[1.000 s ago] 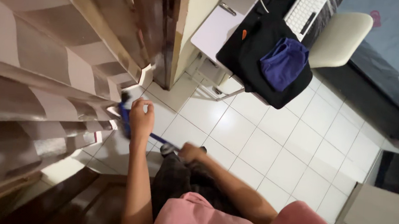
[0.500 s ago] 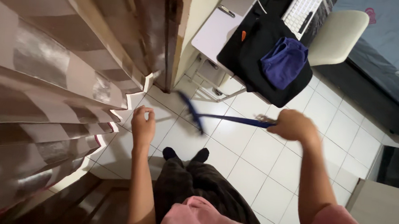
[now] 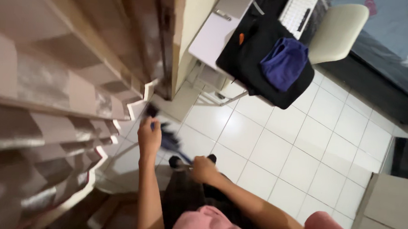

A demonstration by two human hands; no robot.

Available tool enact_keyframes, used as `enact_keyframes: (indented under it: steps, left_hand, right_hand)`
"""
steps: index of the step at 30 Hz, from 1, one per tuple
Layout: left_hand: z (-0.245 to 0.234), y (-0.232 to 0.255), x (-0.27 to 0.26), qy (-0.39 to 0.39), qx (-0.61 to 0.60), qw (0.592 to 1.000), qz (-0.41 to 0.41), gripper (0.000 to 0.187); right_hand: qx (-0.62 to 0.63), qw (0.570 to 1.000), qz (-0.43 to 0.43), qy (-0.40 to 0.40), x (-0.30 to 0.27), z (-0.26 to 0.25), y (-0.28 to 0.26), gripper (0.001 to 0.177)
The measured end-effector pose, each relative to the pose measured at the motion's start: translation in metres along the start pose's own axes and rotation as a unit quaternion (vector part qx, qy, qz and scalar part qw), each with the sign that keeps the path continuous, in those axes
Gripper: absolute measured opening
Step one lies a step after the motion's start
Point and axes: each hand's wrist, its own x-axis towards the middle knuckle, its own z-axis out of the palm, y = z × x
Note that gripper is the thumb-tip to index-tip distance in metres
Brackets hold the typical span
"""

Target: The person sweeps the tile floor in a bedroom and a living area using a broom, moving around furniture and behind a curtain.

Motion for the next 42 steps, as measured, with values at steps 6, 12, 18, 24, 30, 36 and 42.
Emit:
enact_keyframes:
  steps: [6, 12, 18, 24, 30, 36, 42]
  left_hand:
    - [0.013, 0.021, -0.001, -0.038, 0.008, 0.995, 0.091, 0.021]
    - [0.048, 0.076, -0.025, -0.374, 0.152, 0.905, -0.13, 0.044]
    - [0.174, 0.104, -0.059, -0.24, 0.002, 0.946, 0.22, 0.037]
    - [0.269, 0.129, -0.028, -0.163, -0.035, 0.983, 0.08, 0.012]
    - [0.278, 0.194, -0.016, 0.094, -0.004, 0.952, 0.292, 0.033]
    - [0.279, 0.213, -0.022, 0.099, 0.017, 0.977, 0.19, 0.021]
    - [0.282, 0.219, -0.05, 0.15, 0.081, 0.974, 0.148, 0.014]
  right_hand:
    - [0.185, 0.971, 0.087, -0.126, 0.07, -0.013, 0.013, 0.037]
    - [0.245, 0.949, 0.082, -0.179, 0.041, -0.117, 0.065, 0.027]
    - [0.077, 0.982, -0.119, -0.121, 0.019, -0.216, 0.134, 0.016]
    - [0.256, 0.966, -0.005, 0.032, 0.016, -0.291, 0.134, 0.029]
    - [0.359, 0.875, -0.142, 0.292, 0.033, -0.295, 0.155, 0.023]
    - [0.426, 0.839, -0.174, 0.29, 0.041, -0.276, 0.171, 0.025]
    - [0.501, 0.808, -0.188, 0.247, 0.041, -0.265, 0.208, 0.021]
